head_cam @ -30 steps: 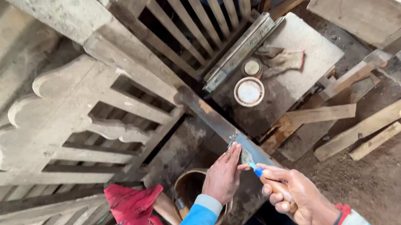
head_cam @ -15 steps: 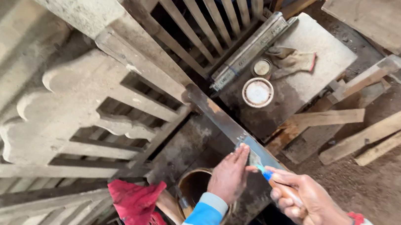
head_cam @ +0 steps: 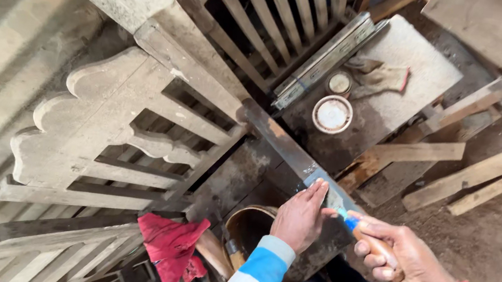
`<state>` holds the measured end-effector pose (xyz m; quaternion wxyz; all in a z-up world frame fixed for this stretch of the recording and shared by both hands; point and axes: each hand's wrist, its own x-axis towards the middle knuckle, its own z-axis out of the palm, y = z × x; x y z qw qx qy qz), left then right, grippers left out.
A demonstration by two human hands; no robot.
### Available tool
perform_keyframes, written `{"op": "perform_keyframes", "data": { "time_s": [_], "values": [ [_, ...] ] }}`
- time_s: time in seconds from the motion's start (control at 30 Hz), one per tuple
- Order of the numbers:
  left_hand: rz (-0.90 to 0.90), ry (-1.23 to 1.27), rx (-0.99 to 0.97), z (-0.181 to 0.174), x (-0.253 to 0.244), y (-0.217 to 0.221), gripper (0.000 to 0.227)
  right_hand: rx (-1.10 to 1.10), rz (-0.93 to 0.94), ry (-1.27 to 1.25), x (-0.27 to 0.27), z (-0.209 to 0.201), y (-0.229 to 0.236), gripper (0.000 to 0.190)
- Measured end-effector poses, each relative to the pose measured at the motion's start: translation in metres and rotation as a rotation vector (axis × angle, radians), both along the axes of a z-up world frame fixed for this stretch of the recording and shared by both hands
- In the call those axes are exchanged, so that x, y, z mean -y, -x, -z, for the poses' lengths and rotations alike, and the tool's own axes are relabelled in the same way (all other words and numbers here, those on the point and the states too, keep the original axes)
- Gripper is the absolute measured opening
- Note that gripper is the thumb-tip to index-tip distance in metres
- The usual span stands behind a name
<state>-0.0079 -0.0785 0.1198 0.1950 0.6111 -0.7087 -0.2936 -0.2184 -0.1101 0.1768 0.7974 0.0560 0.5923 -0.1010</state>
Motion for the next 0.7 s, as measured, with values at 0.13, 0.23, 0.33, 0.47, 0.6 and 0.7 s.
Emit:
{"op": "perform_keyframes", "data": {
  "time_s": [0.13,0.23,0.33,0.47,0.6,0.7],
  "values": [
    [0.026,-0.220,0.061,0.000,-0.030,0.035,0.059,0.096,-0.119,0.314,-0.038,-0.002,0.027,0.042],
    [0.019,0.193,0.002,-0.001,-0.072,0.085,0.064,0.155,-0.294,0.459,-0.055,-0.005,0.059,0.042],
    [-0.052,0.222,-0.057,0.005,-0.053,0.067,0.059,0.135,-0.343,0.456,-0.039,-0.007,0.052,0.043],
    [-0.015,0.176,-0.067,0.006,0.005,0.009,0.052,0.069,-0.081,0.138,0.001,-0.002,0.008,0.043],
    [-0.047,-0.029,-0.029,0.000,-0.008,0.019,0.050,0.170,0.053,0.090,-0.014,0.014,0.023,0.045],
    [0.004,0.016,-0.065,0.006,-0.055,0.064,0.066,0.379,-0.225,0.633,-0.074,0.007,0.084,0.045]
  ]
}}
